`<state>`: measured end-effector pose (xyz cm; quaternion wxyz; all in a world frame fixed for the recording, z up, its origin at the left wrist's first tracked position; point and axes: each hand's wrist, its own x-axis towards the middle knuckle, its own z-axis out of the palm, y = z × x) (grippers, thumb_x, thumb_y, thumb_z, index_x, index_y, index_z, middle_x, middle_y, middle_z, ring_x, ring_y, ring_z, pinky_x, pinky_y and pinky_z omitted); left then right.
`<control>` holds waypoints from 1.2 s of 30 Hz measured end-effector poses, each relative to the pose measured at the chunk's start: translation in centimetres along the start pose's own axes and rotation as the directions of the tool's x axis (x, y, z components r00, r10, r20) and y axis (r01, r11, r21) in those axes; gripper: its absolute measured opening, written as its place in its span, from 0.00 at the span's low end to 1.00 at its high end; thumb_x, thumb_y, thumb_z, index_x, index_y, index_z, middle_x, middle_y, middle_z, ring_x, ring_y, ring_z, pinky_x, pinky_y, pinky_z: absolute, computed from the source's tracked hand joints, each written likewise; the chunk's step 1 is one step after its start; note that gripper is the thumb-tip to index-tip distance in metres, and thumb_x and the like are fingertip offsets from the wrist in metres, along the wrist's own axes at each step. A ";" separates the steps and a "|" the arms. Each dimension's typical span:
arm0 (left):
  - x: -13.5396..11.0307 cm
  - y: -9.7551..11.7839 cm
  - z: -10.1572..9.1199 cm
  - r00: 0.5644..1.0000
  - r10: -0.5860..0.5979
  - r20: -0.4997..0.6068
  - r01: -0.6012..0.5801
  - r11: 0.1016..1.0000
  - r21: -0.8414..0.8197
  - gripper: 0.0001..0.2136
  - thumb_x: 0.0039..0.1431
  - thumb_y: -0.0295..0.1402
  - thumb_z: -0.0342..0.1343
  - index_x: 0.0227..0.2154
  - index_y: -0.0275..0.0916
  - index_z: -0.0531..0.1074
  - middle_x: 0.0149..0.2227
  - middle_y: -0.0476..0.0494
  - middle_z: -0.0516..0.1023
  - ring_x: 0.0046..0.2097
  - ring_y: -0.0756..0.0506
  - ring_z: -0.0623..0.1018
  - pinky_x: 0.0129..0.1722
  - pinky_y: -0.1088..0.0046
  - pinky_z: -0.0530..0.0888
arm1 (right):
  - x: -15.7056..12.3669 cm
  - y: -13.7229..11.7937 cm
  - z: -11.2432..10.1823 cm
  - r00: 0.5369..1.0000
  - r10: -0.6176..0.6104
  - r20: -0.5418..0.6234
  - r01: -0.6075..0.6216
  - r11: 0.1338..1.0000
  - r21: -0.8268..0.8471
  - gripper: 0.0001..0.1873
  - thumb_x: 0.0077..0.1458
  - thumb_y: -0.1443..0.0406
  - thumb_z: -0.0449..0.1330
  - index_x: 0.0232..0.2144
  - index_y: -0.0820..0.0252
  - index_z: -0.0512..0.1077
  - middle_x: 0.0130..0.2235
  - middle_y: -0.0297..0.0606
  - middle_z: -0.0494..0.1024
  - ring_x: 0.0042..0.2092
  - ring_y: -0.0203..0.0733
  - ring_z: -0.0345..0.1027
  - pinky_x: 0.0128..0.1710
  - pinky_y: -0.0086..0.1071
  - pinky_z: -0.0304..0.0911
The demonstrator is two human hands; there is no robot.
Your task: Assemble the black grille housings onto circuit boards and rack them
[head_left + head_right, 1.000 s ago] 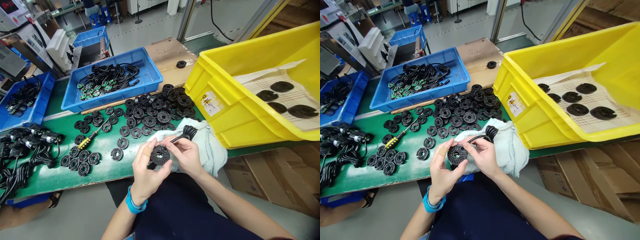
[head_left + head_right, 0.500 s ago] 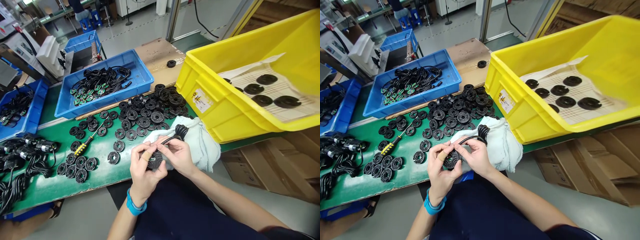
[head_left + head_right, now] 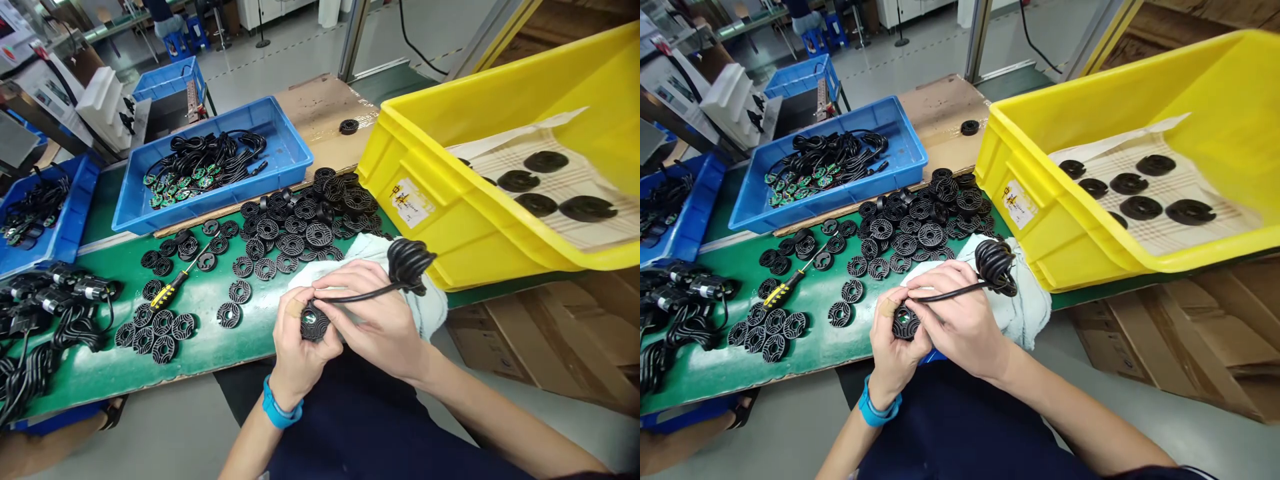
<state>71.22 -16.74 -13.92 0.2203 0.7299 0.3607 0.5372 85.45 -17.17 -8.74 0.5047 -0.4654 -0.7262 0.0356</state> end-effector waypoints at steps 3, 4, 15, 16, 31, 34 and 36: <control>-0.1 0.0 -0.1 1.000 0.010 0.008 -0.010 1.000 -0.015 0.18 0.65 0.32 0.58 0.56 0.39 0.67 0.48 0.36 0.76 0.51 0.40 0.78 0.51 0.59 0.79 | 0.0 -0.6 -0.2 0.990 -0.130 0.053 0.137 0.981 -0.136 0.10 0.62 0.75 0.59 0.41 0.58 0.77 0.44 0.41 0.85 0.46 0.46 0.80 0.53 0.49 0.68; -0.1 0.0 -0.1 1.000 0.010 0.014 -0.010 1.000 -0.022 0.18 0.65 0.32 0.59 0.56 0.39 0.67 0.48 0.36 0.76 0.51 0.40 0.78 0.50 0.59 0.79 | -0.1 -0.7 -0.2 0.984 -0.160 0.082 0.172 0.972 -0.161 0.11 0.63 0.75 0.57 0.42 0.59 0.77 0.45 0.42 0.85 0.48 0.47 0.80 0.55 0.50 0.67; -0.3 -0.1 -0.1 0.997 -0.042 0.063 0.046 0.997 -0.060 0.17 0.64 0.32 0.58 0.55 0.41 0.68 0.49 0.37 0.75 0.53 0.39 0.76 0.54 0.56 0.76 | -2.3 -1.1 3.1 0.841 0.514 0.169 -0.499 0.617 0.608 0.09 0.66 0.64 0.61 0.44 0.52 0.81 0.57 0.41 0.80 0.59 0.49 0.74 0.62 0.46 0.69; -0.4 0.0 -0.2 0.997 -0.040 0.061 0.044 0.997 -0.063 0.18 0.64 0.32 0.57 0.56 0.41 0.68 0.50 0.37 0.75 0.53 0.39 0.76 0.54 0.55 0.76 | -2.5 -1.1 3.5 0.810 0.542 0.223 -0.531 0.518 0.670 0.12 0.66 0.62 0.61 0.49 0.51 0.80 0.61 0.40 0.77 0.62 0.49 0.71 0.64 0.47 0.66; -0.2 0.9 -0.7 0.795 -0.594 0.125 0.567 0.653 -0.502 0.10 0.70 0.37 0.54 0.43 0.42 0.79 0.44 0.45 0.80 0.49 0.46 0.78 0.52 0.71 0.74 | -4.2 0.2 5.0 0.702 0.556 0.445 -0.621 0.172 0.765 0.27 0.56 0.54 0.69 0.55 0.52 0.70 0.55 0.42 0.75 0.56 0.48 0.70 0.58 0.43 0.67; 0.3 1.1 -0.7 0.800 -0.570 0.186 0.578 0.651 -0.492 0.12 0.69 0.38 0.54 0.39 0.40 0.81 0.43 0.43 0.81 0.51 0.43 0.78 0.56 0.68 0.73 | -3.9 0.7 4.4 0.695 0.497 0.519 -0.644 0.111 0.757 0.29 0.55 0.54 0.69 0.55 0.53 0.68 0.50 0.40 0.75 0.53 0.46 0.70 0.55 0.41 0.67; 0.5 1.3 -0.4 0.802 -0.573 0.170 0.571 0.651 -0.500 0.12 0.69 0.38 0.54 0.37 0.39 0.81 0.40 0.43 0.81 0.48 0.43 0.78 0.54 0.68 0.73 | -3.7 1.0 4.0 0.692 0.472 0.546 -0.656 0.095 0.749 0.28 0.55 0.54 0.69 0.55 0.54 0.68 0.49 0.39 0.74 0.51 0.45 0.69 0.54 0.40 0.67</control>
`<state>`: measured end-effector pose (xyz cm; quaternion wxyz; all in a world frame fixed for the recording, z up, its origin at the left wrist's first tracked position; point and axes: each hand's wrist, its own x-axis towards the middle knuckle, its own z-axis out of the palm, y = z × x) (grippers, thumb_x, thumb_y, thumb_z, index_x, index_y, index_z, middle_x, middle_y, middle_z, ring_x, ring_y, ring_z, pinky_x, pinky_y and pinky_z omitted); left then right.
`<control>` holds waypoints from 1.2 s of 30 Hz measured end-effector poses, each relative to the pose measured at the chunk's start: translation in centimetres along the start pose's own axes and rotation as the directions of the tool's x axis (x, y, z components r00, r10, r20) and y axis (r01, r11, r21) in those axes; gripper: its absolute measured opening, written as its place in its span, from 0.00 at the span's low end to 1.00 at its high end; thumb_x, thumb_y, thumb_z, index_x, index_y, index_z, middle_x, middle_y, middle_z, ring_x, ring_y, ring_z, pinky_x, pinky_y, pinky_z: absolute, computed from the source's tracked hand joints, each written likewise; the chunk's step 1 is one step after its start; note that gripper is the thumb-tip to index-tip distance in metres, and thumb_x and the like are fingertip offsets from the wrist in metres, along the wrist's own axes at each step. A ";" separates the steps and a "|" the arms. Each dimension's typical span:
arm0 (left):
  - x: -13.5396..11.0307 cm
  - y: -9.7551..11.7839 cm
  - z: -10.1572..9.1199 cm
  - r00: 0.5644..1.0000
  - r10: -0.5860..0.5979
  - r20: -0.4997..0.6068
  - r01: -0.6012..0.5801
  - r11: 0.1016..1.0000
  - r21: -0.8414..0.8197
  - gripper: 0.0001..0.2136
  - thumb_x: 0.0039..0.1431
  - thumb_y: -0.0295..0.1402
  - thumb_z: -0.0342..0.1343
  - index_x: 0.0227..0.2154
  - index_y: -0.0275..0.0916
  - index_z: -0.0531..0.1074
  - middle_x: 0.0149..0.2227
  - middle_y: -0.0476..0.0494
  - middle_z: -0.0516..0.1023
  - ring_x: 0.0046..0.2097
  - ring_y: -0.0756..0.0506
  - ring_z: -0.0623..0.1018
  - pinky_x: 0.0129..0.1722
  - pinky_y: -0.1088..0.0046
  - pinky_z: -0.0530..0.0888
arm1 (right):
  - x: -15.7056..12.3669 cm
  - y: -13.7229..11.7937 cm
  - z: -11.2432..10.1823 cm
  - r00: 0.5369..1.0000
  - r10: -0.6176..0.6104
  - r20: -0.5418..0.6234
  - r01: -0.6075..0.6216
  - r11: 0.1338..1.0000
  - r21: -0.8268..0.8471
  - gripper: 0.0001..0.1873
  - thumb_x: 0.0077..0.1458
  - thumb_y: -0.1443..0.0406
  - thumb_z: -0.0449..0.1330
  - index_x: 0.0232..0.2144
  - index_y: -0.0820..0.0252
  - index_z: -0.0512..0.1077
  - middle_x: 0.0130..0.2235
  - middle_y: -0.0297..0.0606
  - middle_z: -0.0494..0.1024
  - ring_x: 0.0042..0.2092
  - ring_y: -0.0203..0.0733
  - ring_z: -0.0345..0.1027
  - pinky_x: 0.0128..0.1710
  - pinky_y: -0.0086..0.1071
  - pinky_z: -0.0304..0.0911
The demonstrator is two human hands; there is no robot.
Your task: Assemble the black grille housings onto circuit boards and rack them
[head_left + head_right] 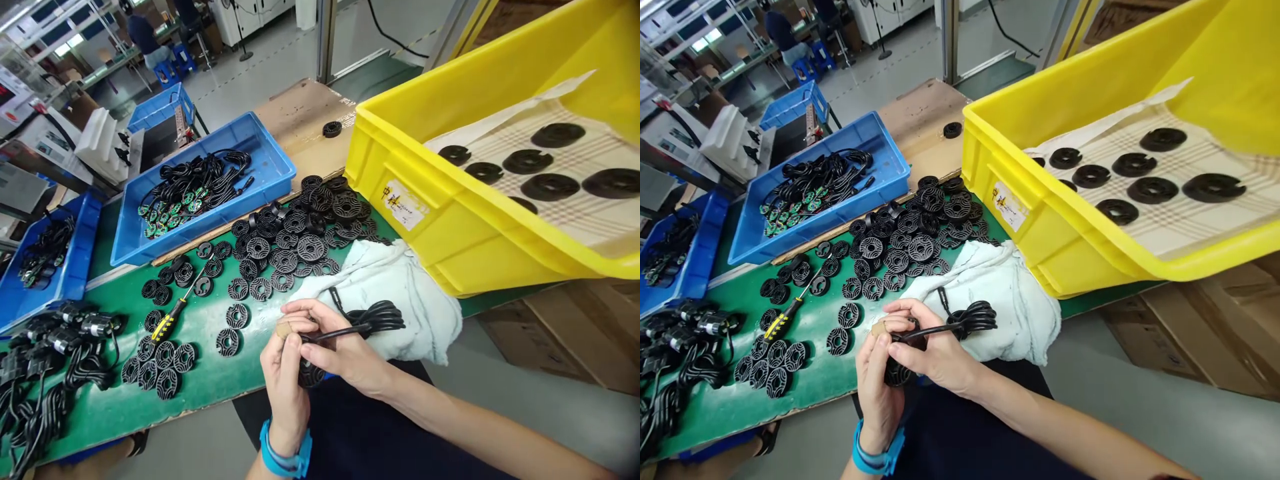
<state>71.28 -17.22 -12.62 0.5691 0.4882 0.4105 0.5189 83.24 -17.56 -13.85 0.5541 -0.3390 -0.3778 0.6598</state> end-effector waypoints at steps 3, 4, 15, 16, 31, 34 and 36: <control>0.0 0.0 0.5 0.999 0.003 -0.045 -0.003 1.000 -0.014 0.12 0.69 0.38 0.55 0.35 0.39 0.81 0.38 0.44 0.80 0.46 0.44 0.79 0.52 0.69 0.74 | 0.2 -0.2 -0.4 1.000 -0.001 0.022 0.001 1.000 0.004 0.24 0.57 0.55 0.68 0.52 0.54 0.69 0.47 0.38 0.73 0.50 0.44 0.69 0.53 0.39 0.67; 0.0 0.0 0.6 0.998 0.000 -0.060 -0.001 1.000 -0.012 0.12 0.69 0.38 0.55 0.34 0.39 0.81 0.37 0.44 0.80 0.45 0.44 0.79 0.51 0.69 0.74 | 0.3 -0.3 -0.4 0.999 -0.002 0.032 0.002 1.000 0.009 0.23 0.57 0.55 0.68 0.52 0.55 0.69 0.47 0.38 0.73 0.49 0.43 0.69 0.53 0.39 0.67; 0.6 0.4 0.6 0.996 -0.063 -0.069 0.066 0.997 0.041 0.14 0.70 0.42 0.54 0.41 0.40 0.81 0.42 0.43 0.80 0.46 0.44 0.79 0.48 0.69 0.76 | 0.1 -1.2 -0.5 0.996 0.090 -0.006 -0.090 0.996 0.006 0.28 0.59 0.51 0.66 0.58 0.51 0.69 0.62 0.43 0.72 0.63 0.52 0.65 0.63 0.47 0.63; 0.6 0.4 0.6 0.996 -0.064 -0.061 0.067 0.997 0.039 0.14 0.70 0.42 0.54 0.41 0.40 0.81 0.42 0.43 0.80 0.46 0.44 0.78 0.48 0.69 0.75 | 0.0 -1.2 -0.5 0.995 0.096 -0.011 -0.096 0.995 0.012 0.28 0.59 0.51 0.66 0.58 0.51 0.70 0.63 0.42 0.71 0.64 0.52 0.64 0.65 0.47 0.62; 1.3 -0.5 -0.8 0.990 -0.018 0.139 0.027 0.998 -0.062 0.18 0.69 0.44 0.53 0.54 0.41 0.77 0.56 0.40 0.78 0.59 0.40 0.75 0.62 0.60 0.70 | 0.9 -1.3 0.0 0.991 -0.028 -0.127 0.031 0.999 0.023 0.18 0.56 0.57 0.67 0.49 0.53 0.77 0.55 0.41 0.78 0.56 0.49 0.71 0.60 0.47 0.66; 1.3 -1.2 -0.7 0.988 0.009 0.155 -0.008 1.000 -0.008 0.19 0.69 0.45 0.53 0.57 0.43 0.75 0.60 0.40 0.75 0.63 0.39 0.72 0.65 0.59 0.67 | 0.5 -1.0 0.4 0.973 -0.087 -0.213 0.078 0.996 -0.051 0.20 0.59 0.55 0.64 0.52 0.53 0.75 0.60 0.42 0.75 0.61 0.50 0.67 0.64 0.47 0.61; 1.3 -1.5 -0.5 0.988 0.024 0.150 -0.032 0.998 0.056 0.19 0.69 0.45 0.53 0.56 0.43 0.75 0.59 0.40 0.75 0.62 0.39 0.72 0.64 0.59 0.67 | 0.1 -0.4 0.6 0.954 -0.140 -0.267 0.113 0.987 -0.113 0.23 0.60 0.53 0.63 0.56 0.51 0.72 0.63 0.41 0.72 0.65 0.50 0.63 0.68 0.47 0.56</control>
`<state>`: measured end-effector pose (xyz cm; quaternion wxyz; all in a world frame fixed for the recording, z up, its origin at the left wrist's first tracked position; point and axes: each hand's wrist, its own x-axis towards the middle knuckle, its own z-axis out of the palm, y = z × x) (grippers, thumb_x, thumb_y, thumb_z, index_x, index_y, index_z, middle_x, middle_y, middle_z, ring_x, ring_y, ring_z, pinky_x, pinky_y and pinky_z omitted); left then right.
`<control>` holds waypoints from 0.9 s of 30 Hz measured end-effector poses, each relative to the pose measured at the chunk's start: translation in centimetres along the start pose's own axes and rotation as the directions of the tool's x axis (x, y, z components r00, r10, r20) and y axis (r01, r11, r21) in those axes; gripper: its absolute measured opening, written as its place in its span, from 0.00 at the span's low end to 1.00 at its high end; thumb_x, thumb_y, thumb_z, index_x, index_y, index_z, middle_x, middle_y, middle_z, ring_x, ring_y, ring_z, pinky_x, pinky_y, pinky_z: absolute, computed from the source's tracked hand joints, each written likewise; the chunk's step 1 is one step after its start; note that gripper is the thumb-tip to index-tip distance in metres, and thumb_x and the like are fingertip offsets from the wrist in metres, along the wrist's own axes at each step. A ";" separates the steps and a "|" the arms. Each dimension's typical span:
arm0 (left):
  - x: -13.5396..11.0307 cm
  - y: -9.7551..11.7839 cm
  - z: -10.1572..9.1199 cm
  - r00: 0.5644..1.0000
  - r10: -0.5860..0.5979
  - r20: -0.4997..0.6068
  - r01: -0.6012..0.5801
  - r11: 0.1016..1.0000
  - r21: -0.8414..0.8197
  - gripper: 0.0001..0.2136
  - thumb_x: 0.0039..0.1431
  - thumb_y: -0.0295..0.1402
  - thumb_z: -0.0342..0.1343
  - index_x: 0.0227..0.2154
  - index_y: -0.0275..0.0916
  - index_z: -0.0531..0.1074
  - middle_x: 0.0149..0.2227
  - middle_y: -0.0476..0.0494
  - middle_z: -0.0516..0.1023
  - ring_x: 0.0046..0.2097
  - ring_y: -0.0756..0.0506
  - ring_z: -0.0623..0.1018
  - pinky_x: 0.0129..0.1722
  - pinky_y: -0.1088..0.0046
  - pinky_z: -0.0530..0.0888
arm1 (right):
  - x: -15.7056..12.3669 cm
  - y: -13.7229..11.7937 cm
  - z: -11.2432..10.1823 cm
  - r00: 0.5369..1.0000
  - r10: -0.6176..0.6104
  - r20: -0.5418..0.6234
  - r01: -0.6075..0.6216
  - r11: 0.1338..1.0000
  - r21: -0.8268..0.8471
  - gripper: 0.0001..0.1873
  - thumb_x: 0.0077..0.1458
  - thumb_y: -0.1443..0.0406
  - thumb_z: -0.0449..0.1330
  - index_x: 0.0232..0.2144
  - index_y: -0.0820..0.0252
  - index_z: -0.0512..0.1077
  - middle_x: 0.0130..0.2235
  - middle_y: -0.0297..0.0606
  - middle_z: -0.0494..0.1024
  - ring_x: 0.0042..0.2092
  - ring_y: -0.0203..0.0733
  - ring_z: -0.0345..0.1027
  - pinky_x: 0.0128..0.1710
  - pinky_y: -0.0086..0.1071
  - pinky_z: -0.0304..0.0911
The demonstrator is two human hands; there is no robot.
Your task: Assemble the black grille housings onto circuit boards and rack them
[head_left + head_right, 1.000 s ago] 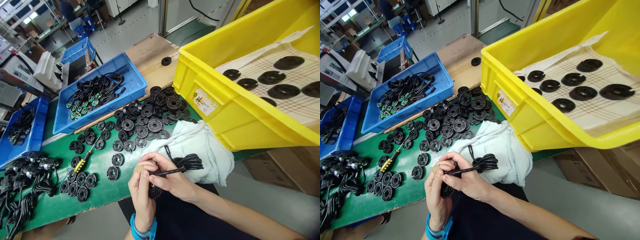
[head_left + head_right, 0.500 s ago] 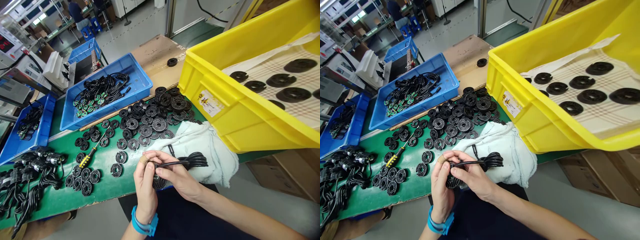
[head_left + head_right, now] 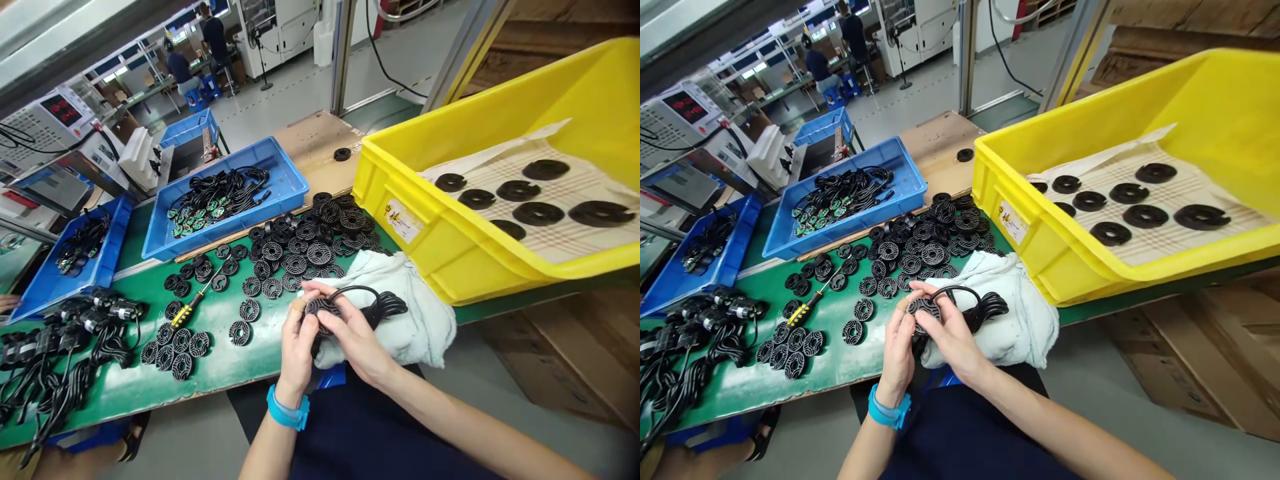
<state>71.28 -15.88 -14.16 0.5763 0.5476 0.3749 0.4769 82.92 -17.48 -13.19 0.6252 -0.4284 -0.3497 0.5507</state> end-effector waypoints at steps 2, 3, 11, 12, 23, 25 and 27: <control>-0.1 -0.3 0.2 1.000 0.013 -0.010 -0.013 0.999 0.035 0.18 0.69 0.45 0.54 0.54 0.43 0.75 0.57 0.40 0.76 0.59 0.40 0.73 0.62 0.60 0.68 | -0.4 0.5 0.0 0.999 -0.033 0.002 0.033 0.999 -0.040 0.25 0.61 0.52 0.63 0.58 0.51 0.69 0.64 0.41 0.70 0.65 0.50 0.62 0.69 0.48 0.54; -0.1 -0.4 0.3 1.000 0.019 -0.018 -0.018 0.999 0.037 0.18 0.69 0.46 0.53 0.54 0.43 0.75 0.55 0.41 0.76 0.58 0.40 0.74 0.60 0.61 0.69 | -0.5 0.7 -0.1 0.999 -0.037 0.034 0.039 0.998 -0.055 0.26 0.62 0.51 0.62 0.59 0.51 0.68 0.64 0.42 0.69 0.65 0.51 0.62 0.69 0.48 0.55; -0.2 -1.2 -0.1 0.996 0.083 -0.045 -0.080 0.994 0.069 0.20 0.68 0.49 0.51 0.51 0.41 0.76 0.51 0.40 0.76 0.55 0.38 0.74 0.57 0.60 0.70 | 0.7 0.7 -1.2 0.969 -0.025 0.245 0.053 0.993 -0.106 0.29 0.60 0.51 0.63 0.60 0.55 0.67 0.59 0.44 0.72 0.59 0.51 0.68 0.62 0.43 0.64; -0.1 -1.2 -0.2 0.996 0.077 -0.041 -0.074 0.995 0.067 0.20 0.68 0.49 0.51 0.52 0.42 0.76 0.51 0.40 0.76 0.54 0.38 0.74 0.57 0.60 0.70 | 0.8 0.7 -1.3 0.967 -0.022 0.254 0.051 0.993 -0.109 0.29 0.60 0.51 0.63 0.60 0.55 0.67 0.59 0.44 0.72 0.58 0.51 0.68 0.60 0.43 0.65; 0.5 -1.3 -0.2 0.997 -0.006 -0.082 0.002 0.999 -0.049 0.20 0.67 0.48 0.52 0.51 0.41 0.77 0.53 0.39 0.77 0.56 0.37 0.75 0.58 0.58 0.71 | 1.5 0.5 -1.0 0.971 0.002 0.239 0.030 0.991 -0.127 0.31 0.60 0.50 0.64 0.60 0.55 0.66 0.61 0.47 0.71 0.62 0.53 0.66 0.64 0.47 0.62; 0.7 -1.1 -0.2 0.997 0.005 -0.072 -0.009 0.999 -0.051 0.21 0.67 0.49 0.50 0.51 0.41 0.76 0.53 0.39 0.75 0.56 0.37 0.74 0.59 0.57 0.70 | 1.6 0.4 -0.7 0.970 0.008 0.242 0.026 0.990 -0.139 0.32 0.60 0.50 0.64 0.62 0.54 0.65 0.63 0.47 0.70 0.64 0.54 0.64 0.65 0.48 0.60; 0.8 -0.9 -0.4 0.999 0.027 -0.047 -0.028 0.999 -0.033 0.21 0.68 0.49 0.49 0.53 0.40 0.74 0.54 0.39 0.74 0.58 0.37 0.72 0.60 0.57 0.69 | 1.8 0.3 -0.6 0.968 0.015 0.249 0.023 0.989 -0.149 0.35 0.57 0.48 0.66 0.61 0.55 0.65 0.63 0.47 0.69 0.63 0.55 0.64 0.65 0.48 0.61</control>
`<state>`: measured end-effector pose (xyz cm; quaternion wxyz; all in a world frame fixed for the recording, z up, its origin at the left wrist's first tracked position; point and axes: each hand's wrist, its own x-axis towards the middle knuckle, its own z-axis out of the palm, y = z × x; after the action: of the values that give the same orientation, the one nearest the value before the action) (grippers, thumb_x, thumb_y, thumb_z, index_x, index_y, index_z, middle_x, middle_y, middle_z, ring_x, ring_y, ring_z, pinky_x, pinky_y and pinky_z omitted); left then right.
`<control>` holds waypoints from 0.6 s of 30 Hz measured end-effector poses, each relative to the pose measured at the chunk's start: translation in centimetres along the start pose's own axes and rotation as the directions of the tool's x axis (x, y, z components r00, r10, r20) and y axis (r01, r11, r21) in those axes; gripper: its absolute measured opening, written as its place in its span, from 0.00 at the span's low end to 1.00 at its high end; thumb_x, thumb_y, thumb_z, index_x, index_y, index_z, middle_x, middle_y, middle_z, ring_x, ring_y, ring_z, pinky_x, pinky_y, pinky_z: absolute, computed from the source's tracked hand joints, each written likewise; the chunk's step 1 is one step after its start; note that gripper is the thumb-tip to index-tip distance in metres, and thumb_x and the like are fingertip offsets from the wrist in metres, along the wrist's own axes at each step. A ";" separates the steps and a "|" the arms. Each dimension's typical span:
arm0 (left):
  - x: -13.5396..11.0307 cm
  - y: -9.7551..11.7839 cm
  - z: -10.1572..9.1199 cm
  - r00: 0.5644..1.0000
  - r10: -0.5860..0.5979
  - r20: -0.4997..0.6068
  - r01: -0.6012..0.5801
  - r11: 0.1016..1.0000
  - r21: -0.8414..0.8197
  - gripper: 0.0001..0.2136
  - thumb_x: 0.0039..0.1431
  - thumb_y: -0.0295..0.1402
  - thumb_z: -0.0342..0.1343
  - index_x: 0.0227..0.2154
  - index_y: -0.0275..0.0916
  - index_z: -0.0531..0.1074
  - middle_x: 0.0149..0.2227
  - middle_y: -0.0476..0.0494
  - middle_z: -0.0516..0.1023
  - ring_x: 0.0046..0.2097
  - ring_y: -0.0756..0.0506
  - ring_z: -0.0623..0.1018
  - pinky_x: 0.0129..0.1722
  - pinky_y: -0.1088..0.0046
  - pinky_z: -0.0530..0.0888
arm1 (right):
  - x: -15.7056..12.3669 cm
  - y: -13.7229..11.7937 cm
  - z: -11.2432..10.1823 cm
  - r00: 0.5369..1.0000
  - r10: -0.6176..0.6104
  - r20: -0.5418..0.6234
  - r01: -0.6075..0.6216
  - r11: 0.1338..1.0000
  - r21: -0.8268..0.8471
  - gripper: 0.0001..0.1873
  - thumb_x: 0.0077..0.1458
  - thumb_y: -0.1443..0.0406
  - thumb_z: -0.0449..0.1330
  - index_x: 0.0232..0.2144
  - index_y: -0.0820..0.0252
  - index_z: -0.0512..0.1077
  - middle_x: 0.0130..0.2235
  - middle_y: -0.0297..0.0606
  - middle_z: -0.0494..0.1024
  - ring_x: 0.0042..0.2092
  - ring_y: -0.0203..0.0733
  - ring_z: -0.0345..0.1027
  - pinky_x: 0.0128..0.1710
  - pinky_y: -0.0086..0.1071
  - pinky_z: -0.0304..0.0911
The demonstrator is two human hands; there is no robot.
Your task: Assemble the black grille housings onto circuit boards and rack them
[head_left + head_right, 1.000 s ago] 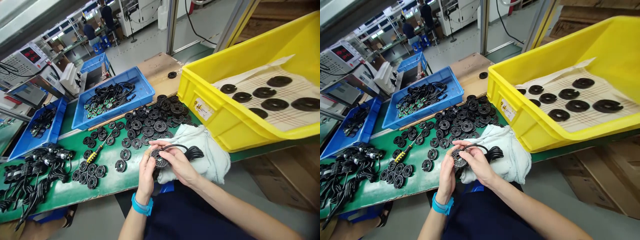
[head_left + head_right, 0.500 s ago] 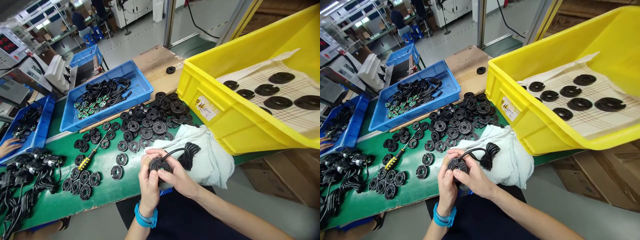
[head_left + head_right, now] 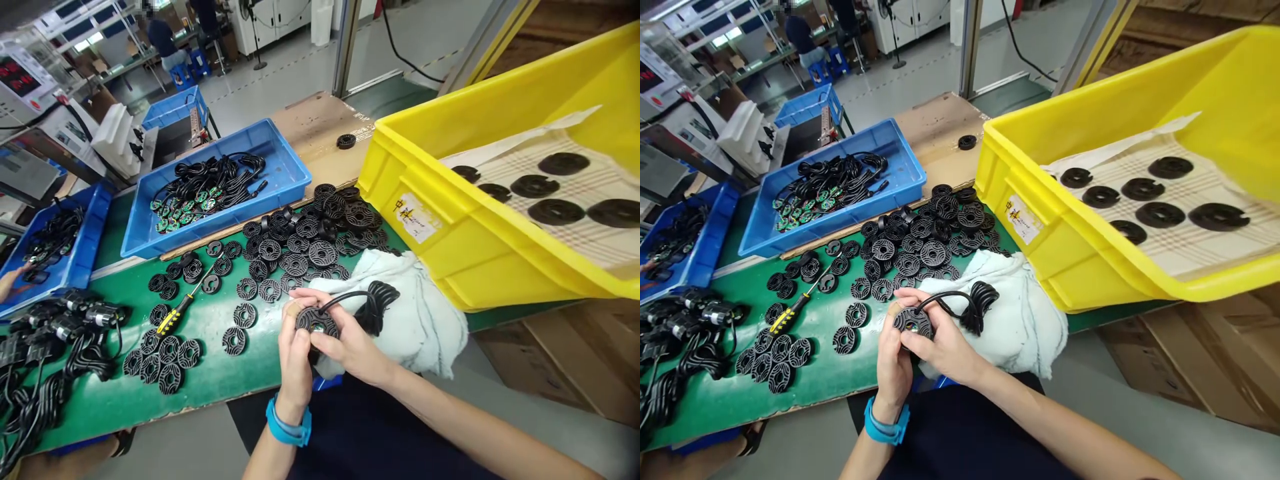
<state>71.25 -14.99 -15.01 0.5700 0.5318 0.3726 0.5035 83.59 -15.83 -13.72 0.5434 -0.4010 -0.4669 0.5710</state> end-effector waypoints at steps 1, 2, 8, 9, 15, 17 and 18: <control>0.0 0.1 -0.1 1.000 0.004 0.020 -0.004 1.000 0.013 0.22 0.68 0.49 0.48 0.53 0.40 0.74 0.55 0.38 0.73 0.58 0.36 0.72 0.60 0.57 0.69 | 0.1 0.0 -0.1 1.000 0.009 0.014 -0.009 1.000 0.001 0.37 0.55 0.47 0.68 0.61 0.55 0.65 0.62 0.48 0.70 0.62 0.55 0.65 0.63 0.47 0.63; 0.0 0.1 -0.2 0.999 0.001 0.042 -0.002 1.000 0.029 0.22 0.68 0.49 0.48 0.54 0.40 0.73 0.55 0.38 0.72 0.59 0.36 0.71 0.60 0.57 0.69 | 0.2 -0.1 -0.2 0.999 0.018 0.034 -0.018 1.000 0.001 0.38 0.53 0.47 0.69 0.61 0.55 0.65 0.61 0.48 0.70 0.61 0.55 0.67 0.62 0.47 0.64; -0.3 0.3 -0.8 0.993 -0.008 0.122 -0.003 0.996 0.085 0.22 0.68 0.50 0.51 0.56 0.43 0.72 0.55 0.38 0.72 0.58 0.36 0.71 0.59 0.55 0.69 | 0.5 -0.3 -2.0 0.977 0.066 0.200 -0.054 0.997 -0.063 0.41 0.52 0.52 0.70 0.63 0.54 0.62 0.61 0.46 0.69 0.62 0.55 0.65 0.60 0.46 0.65; -0.4 0.3 -0.8 0.992 0.000 0.122 -0.012 0.995 0.096 0.22 0.67 0.50 0.51 0.56 0.44 0.72 0.55 0.38 0.72 0.58 0.35 0.71 0.59 0.55 0.69 | 0.6 -0.4 -2.3 0.972 0.072 0.224 -0.057 0.996 -0.073 0.42 0.51 0.53 0.71 0.64 0.54 0.62 0.62 0.46 0.69 0.62 0.56 0.65 0.60 0.46 0.65; -0.6 -0.1 -0.7 0.991 0.052 0.121 -0.067 0.990 0.124 0.25 0.67 0.54 0.50 0.59 0.47 0.72 0.54 0.37 0.73 0.57 0.35 0.71 0.58 0.53 0.69 | 1.1 -0.8 -3.2 0.949 0.093 0.300 -0.061 0.991 -0.115 0.41 0.48 0.59 0.72 0.63 0.51 0.64 0.62 0.44 0.68 0.63 0.57 0.64 0.64 0.48 0.61; -0.4 -0.4 -0.7 0.989 0.079 0.123 -0.095 0.987 0.128 0.25 0.67 0.54 0.51 0.60 0.48 0.71 0.54 0.38 0.74 0.57 0.35 0.71 0.59 0.53 0.68 | 1.3 -0.7 -3.4 0.943 0.102 0.315 -0.063 0.989 -0.130 0.41 0.48 0.59 0.72 0.63 0.51 0.64 0.61 0.45 0.68 0.65 0.58 0.62 0.65 0.48 0.60; -0.3 -0.5 -0.7 0.988 0.096 0.117 -0.111 0.986 0.128 0.25 0.67 0.54 0.51 0.61 0.48 0.71 0.55 0.38 0.74 0.58 0.35 0.71 0.60 0.53 0.68 | 1.4 -0.7 -3.5 0.942 0.100 0.320 -0.058 0.989 -0.139 0.41 0.48 0.59 0.71 0.63 0.52 0.64 0.61 0.45 0.68 0.65 0.58 0.61 0.65 0.48 0.60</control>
<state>70.58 -15.06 -15.66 0.5257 0.6147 0.3454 0.4758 86.99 -14.10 -13.80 0.4085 -0.3532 -0.5694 0.6198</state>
